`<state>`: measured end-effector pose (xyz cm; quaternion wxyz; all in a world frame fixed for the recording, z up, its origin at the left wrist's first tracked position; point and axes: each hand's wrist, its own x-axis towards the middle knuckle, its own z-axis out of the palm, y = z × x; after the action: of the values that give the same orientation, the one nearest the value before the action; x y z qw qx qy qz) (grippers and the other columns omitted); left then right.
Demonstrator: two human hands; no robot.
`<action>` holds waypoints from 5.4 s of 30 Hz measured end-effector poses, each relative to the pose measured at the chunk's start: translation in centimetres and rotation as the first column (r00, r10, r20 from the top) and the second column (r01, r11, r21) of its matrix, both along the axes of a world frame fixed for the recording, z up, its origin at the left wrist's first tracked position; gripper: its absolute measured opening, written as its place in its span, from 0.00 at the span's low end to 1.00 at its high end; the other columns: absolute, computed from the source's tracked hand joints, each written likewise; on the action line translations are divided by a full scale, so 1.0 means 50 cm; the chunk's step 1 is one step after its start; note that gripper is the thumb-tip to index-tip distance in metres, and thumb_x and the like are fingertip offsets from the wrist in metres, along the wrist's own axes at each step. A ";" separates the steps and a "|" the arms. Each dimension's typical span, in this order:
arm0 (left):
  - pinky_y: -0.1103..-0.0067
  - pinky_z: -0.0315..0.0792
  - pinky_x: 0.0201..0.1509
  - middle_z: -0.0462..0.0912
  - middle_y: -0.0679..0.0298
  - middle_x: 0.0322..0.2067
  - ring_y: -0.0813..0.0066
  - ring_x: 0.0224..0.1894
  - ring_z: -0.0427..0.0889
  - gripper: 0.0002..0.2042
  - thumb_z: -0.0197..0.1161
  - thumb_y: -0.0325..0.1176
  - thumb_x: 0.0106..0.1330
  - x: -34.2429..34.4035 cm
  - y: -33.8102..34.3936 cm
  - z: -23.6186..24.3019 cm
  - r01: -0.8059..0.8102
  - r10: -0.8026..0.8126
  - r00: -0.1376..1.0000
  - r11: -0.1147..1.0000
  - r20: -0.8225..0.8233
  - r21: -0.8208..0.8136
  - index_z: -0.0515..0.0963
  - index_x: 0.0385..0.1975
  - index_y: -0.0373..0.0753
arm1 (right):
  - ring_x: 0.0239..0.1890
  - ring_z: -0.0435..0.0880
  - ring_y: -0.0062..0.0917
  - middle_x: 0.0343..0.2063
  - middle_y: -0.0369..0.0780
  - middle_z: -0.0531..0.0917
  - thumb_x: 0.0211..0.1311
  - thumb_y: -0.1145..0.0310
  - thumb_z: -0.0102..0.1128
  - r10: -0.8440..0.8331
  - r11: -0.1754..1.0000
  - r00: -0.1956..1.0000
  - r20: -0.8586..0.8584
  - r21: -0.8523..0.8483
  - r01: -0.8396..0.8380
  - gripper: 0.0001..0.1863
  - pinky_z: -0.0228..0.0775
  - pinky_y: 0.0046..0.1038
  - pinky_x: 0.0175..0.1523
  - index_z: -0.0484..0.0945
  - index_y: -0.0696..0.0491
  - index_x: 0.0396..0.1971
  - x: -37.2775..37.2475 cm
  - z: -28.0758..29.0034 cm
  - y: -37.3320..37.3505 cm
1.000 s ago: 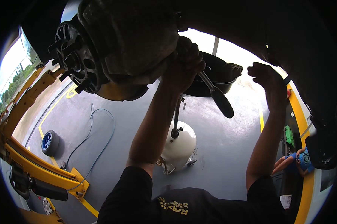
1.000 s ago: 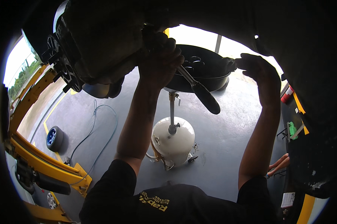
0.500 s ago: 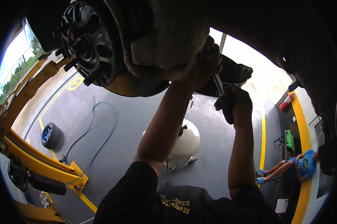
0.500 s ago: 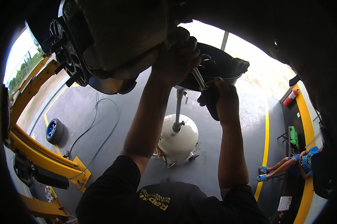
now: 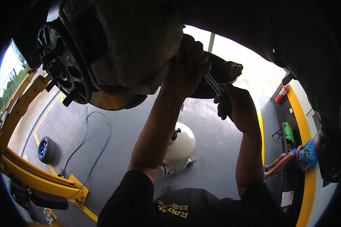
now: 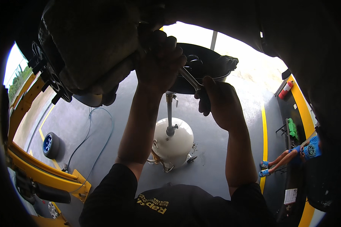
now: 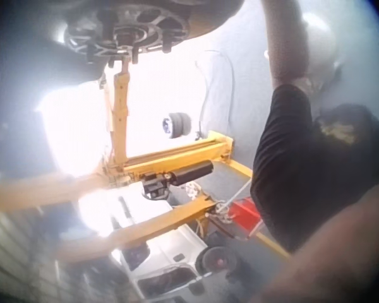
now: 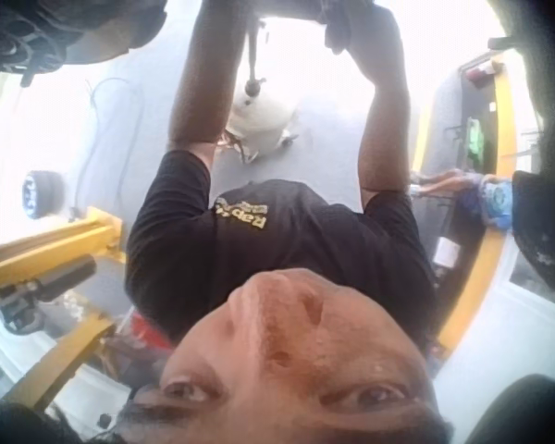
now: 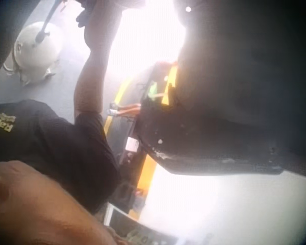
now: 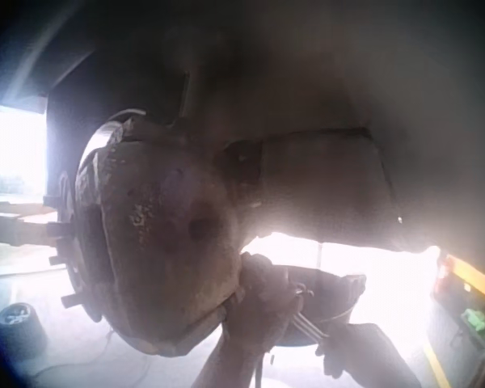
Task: The person removes bolts from a brake caliper using a ratchet, detaches the caliper, and removes the old brake pads. The person then installs new brake pads into the caliper and reattaches the caliper to the rotor. The person places the ratchet on a workbench and searches through tool drawers.
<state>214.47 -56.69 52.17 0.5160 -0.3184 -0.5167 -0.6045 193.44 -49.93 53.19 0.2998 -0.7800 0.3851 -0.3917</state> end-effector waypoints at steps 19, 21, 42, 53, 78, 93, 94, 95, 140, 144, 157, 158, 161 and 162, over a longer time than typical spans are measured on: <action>0.79 0.57 0.28 0.62 0.72 0.21 0.81 0.19 0.58 0.22 0.42 0.57 0.77 0.014 -0.013 -0.019 -0.086 0.066 0.975 0.992 0.213 0.088 0.73 0.36 0.45 | 0.41 0.85 0.32 0.37 0.46 0.85 0.79 0.57 0.40 -0.220 0.970 0.943 0.249 -0.045 0.238 0.22 0.78 0.32 0.51 0.79 0.59 0.47 -0.004 -0.144 -0.020; 0.81 0.55 0.26 0.60 0.74 0.21 0.82 0.20 0.57 0.19 0.46 0.56 0.76 0.016 -0.003 -0.015 -0.174 0.138 0.965 0.973 0.221 0.150 0.70 0.32 0.47 | 0.33 0.85 0.30 0.31 0.44 0.84 0.79 0.54 0.40 -0.124 0.987 0.979 0.162 0.126 0.104 0.24 0.78 0.29 0.44 0.80 0.59 0.43 0.010 -0.166 -0.022; 0.81 0.62 0.30 0.70 0.69 0.29 0.82 0.28 0.67 0.23 0.44 0.58 0.76 0.013 -0.030 -0.008 0.012 -0.043 0.972 0.991 0.230 0.133 0.73 0.46 0.43 | 0.12 0.68 0.15 0.12 0.35 0.74 0.79 0.43 0.32 -0.049 0.990 0.949 0.310 0.141 0.005 0.35 0.58 0.21 0.20 0.76 0.56 0.25 0.030 -0.144 -0.018; 0.83 0.68 0.38 0.76 0.66 0.43 0.82 0.36 0.73 0.18 0.54 0.43 0.76 0.135 -0.032 -0.034 -0.485 0.452 0.803 0.874 0.388 -0.014 0.68 0.59 0.40 | 0.20 0.75 0.16 0.23 0.37 0.77 0.79 0.47 0.39 0.370 0.825 0.679 0.634 0.111 -0.553 0.25 0.69 0.21 0.27 0.73 0.56 0.42 0.193 -0.200 -0.087; 0.76 0.65 0.45 0.67 0.65 0.35 0.70 0.37 0.69 0.17 0.48 0.55 0.74 -0.006 0.020 -0.020 -0.630 0.705 0.704 0.675 0.084 -0.384 0.70 0.41 0.47 | 0.26 0.77 0.16 0.27 0.36 0.81 0.64 0.72 0.67 -0.221 0.821 0.971 0.090 -0.521 0.235 0.11 0.69 0.21 0.32 0.79 0.55 0.45 -0.097 -0.080 0.073; 0.69 0.60 0.44 0.62 0.69 0.30 0.73 0.33 0.63 0.18 0.43 0.56 0.76 -0.030 0.054 -0.045 -0.128 0.127 0.992 0.989 0.019 0.068 0.69 0.34 0.49 | 0.31 0.85 0.27 0.31 0.40 0.85 0.59 0.73 0.71 -0.205 0.828 0.972 0.118 -0.509 0.237 0.13 0.76 0.27 0.37 0.80 0.52 0.43 -0.110 -0.106 0.103; 0.69 0.60 0.45 0.62 0.69 0.31 0.72 0.33 0.63 0.18 0.42 0.56 0.76 -0.029 0.049 -0.047 -0.187 0.186 0.982 0.982 0.042 0.011 0.69 0.34 0.49 | 0.31 0.85 0.26 0.32 0.40 0.85 0.59 0.73 0.71 -0.199 0.838 0.973 0.113 -0.496 0.229 0.13 0.76 0.27 0.38 0.80 0.53 0.44 -0.110 -0.107 0.103; 0.69 0.59 0.45 0.62 0.69 0.31 0.72 0.33 0.62 0.18 0.41 0.56 0.77 -0.027 0.042 -0.049 -0.245 0.246 0.968 0.969 0.051 -0.014 0.69 0.35 0.49 | 0.32 0.85 0.26 0.32 0.40 0.85 0.59 0.73 0.70 -0.199 0.848 0.974 0.107 -0.480 0.226 0.13 0.76 0.26 0.38 0.80 0.53 0.44 -0.111 -0.108 0.104; 0.62 0.67 0.49 0.70 0.66 0.40 0.66 0.42 0.71 0.18 0.49 0.56 0.73 -0.029 0.066 -0.018 -0.184 0.184 0.979 0.983 0.086 -0.008 0.74 0.44 0.48 | 0.32 0.82 0.21 0.32 0.38 0.85 0.61 0.72 0.68 -0.131 0.951 0.977 0.170 -0.259 0.172 0.13 0.73 0.25 0.39 0.79 0.55 0.46 -0.119 -0.117 0.136; 0.60 0.68 0.51 0.70 0.65 0.40 0.64 0.45 0.73 0.20 0.48 0.56 0.74 -0.026 0.067 -0.026 -0.051 0.055 0.998 0.985 -0.025 0.164 0.72 0.41 0.45 | 0.33 0.83 0.22 0.34 0.39 0.85 0.62 0.72 0.68 -0.130 0.952 0.978 0.162 -0.254 0.169 0.14 0.73 0.26 0.40 0.80 0.55 0.46 -0.121 -0.123 0.143; 0.61 0.68 0.57 0.72 0.67 0.44 0.65 0.48 0.74 0.19 0.52 0.56 0.73 -0.026 0.076 -0.024 0.007 -0.006 0.999 1.000 0.046 -0.028 0.74 0.42 0.46 | 0.32 0.81 0.20 0.35 0.37 0.85 0.62 0.69 0.69 -0.077 0.960 0.973 0.217 -0.248 0.131 0.15 0.72 0.24 0.40 0.79 0.56 0.47 -0.126 -0.138 0.145; 0.61 0.68 0.56 0.72 0.67 0.44 0.66 0.48 0.73 0.19 0.52 0.56 0.73 -0.028 0.077 -0.025 -0.024 0.024 0.998 1.000 0.063 0.001 0.74 0.42 0.46 | 0.32 0.81 0.20 0.34 0.37 0.85 0.62 0.69 0.69 -0.083 0.962 0.973 0.214 -0.240 0.134 0.15 0.72 0.24 0.39 0.79 0.56 0.47 -0.127 -0.138 0.145; 0.62 0.67 0.54 0.71 0.68 0.43 0.67 0.47 0.72 0.19 0.50 0.57 0.73 -0.028 0.075 -0.028 -0.069 0.068 0.998 0.989 0.007 0.129 0.73 0.41 0.46 | 0.32 0.80 0.19 0.34 0.37 0.85 0.62 0.69 0.69 -0.095 0.962 0.974 0.207 -0.231 0.144 0.15 0.71 0.23 0.39 0.79 0.56 0.46 -0.128 -0.139 0.146; 0.62 0.67 0.54 0.71 0.68 0.43 0.68 0.47 0.72 0.19 0.50 0.57 0.73 -0.028 0.076 -0.029 -0.044 0.045 0.999 0.994 -0.010 0.098 0.72 0.40 0.46 | 0.32 0.80 0.19 0.34 0.37 0.85 0.62 0.69 0.69 -0.137 0.966 0.974 0.182 -0.195 0.172 0.15 0.71 0.23 0.38 0.79 0.56 0.46 -0.128 -0.139 0.146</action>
<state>213.09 -52.90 50.73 0.5476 -0.2849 -0.4902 -0.6153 187.06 -42.64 46.23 0.2157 -0.7393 0.3750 -0.5161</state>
